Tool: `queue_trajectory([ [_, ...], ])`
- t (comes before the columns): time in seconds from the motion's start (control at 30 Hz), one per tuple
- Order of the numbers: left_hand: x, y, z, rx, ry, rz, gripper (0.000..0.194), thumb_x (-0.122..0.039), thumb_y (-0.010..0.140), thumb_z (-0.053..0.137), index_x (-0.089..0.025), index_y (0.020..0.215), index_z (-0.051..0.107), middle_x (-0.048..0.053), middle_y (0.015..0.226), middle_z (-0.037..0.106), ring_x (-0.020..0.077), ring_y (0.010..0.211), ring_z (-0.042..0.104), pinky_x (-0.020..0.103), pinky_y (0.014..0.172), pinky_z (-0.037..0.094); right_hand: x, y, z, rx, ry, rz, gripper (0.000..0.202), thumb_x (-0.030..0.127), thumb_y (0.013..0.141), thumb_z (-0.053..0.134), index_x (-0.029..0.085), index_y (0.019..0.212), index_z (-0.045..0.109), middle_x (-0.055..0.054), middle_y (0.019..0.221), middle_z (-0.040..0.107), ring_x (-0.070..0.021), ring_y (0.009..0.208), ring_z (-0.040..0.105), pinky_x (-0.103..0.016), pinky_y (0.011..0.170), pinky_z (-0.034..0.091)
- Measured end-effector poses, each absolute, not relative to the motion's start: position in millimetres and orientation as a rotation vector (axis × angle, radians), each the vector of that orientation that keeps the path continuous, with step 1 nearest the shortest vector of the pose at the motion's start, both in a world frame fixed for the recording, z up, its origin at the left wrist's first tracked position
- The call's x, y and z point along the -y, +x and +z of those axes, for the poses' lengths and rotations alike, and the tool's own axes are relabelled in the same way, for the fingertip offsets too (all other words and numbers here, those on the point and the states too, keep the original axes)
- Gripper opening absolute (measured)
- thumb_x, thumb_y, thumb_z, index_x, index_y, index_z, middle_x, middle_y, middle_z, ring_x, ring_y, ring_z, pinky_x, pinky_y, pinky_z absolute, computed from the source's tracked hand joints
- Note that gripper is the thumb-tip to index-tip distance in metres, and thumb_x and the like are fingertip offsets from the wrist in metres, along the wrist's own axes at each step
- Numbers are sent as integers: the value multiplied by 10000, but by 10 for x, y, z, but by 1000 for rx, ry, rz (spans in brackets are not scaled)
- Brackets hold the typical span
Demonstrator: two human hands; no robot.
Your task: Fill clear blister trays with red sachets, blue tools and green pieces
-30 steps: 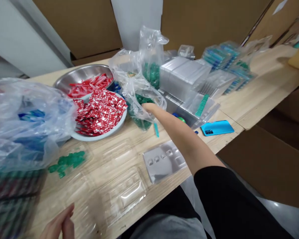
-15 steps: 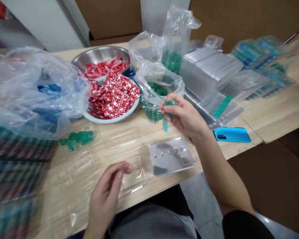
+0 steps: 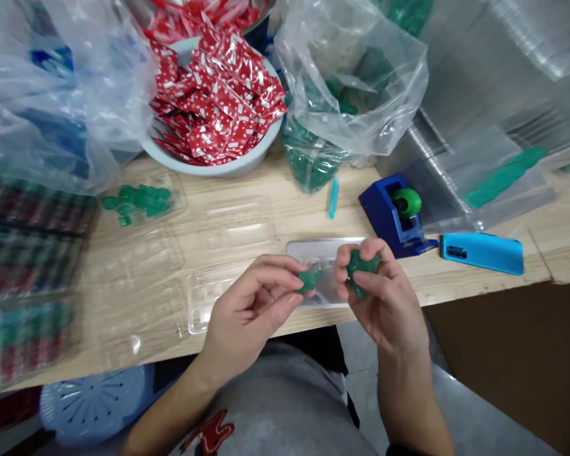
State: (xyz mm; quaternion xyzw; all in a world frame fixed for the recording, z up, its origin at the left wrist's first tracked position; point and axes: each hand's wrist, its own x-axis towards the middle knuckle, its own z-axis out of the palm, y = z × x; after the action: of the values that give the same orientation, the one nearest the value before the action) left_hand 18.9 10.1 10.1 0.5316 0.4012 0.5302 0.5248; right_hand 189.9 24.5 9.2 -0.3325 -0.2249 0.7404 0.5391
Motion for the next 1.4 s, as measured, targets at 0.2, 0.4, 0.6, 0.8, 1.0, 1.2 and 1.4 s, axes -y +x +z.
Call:
queue_trajectory([
  [0.2, -35, 158, 82, -1003, 1554, 1159, 393, -25, 847, 604, -272, 1152, 608, 31, 1072, 624, 131, 1063, 608, 250, 924, 541, -64, 1839, 91, 965, -1098, 1694, 266, 303, 765, 780, 236, 1000, 675, 24, 770, 649, -58, 566, 529, -174, 492, 445],
  [0.4, 34, 78, 73, -1075, 1803, 973, 328, -76, 877, 597, -260, 1149, 589, 31, 1097, 602, 128, 1062, 589, 245, 933, 513, -18, 1817, 131, 1091, -1243, 1589, 182, 251, 773, 756, 247, 948, 711, 30, 760, 681, -64, 552, 541, -191, 490, 452],
  [0.6, 96, -41, 45, -1065, 1733, 801, 207, -154, 898, 595, -260, 1076, 585, 29, 1022, 612, 137, 973, 620, 238, 820, 537, 158, 1836, 48, 1215, -1294, 1509, 165, 233, 787, 743, 261, 949, 724, 0, 846, 719, -128, 735, 668, -255, 646, 551],
  [0.8, 200, -29, -61, -1085, 1612, 855, 181, -105, 899, 561, -243, 1013, 581, 9, 965, 660, 106, 912, 646, 202, 820, 530, 267, 1795, -52, 1293, -1250, 1386, 180, 162, 811, 700, 283, 943, 711, 8, 902, 723, -129, 854, 688, -258, 764, 561],
  [1.0, 211, 32, -97, -1170, 1364, 919, 120, -207, 921, 557, -218, 986, 657, 27, 908, 712, 123, 815, 689, 218, 732, 575, 268, 1746, -58, 1242, -1288, 1383, 128, 166, 813, 680, 259, 899, 698, 3, 869, 707, -135, 813, 672, -267, 722, 546],
  [1.2, 128, 33, -104, -1072, 1039, 769, 222, -406, 900, 610, -216, 972, 699, 45, 848, 725, 156, 738, 705, 273, 674, 605, 276, 1792, -110, 1263, -1252, 1352, 136, 186, 832, 679, 271, 935, 703, -8, 889, 696, -148, 834, 657, -289, 742, 540],
  [1.4, -43, 56, -186, -1265, 1318, 965, 91, -287, 871, 661, -204, 906, 668, 44, 953, 718, 147, 872, 691, 268, 768, 585, 314, 1921, -172, 1114, -1408, 1308, 139, 247, 826, 703, 278, 962, 700, 7, 863, 691, -136, 746, 648, -281, 682, 527],
])
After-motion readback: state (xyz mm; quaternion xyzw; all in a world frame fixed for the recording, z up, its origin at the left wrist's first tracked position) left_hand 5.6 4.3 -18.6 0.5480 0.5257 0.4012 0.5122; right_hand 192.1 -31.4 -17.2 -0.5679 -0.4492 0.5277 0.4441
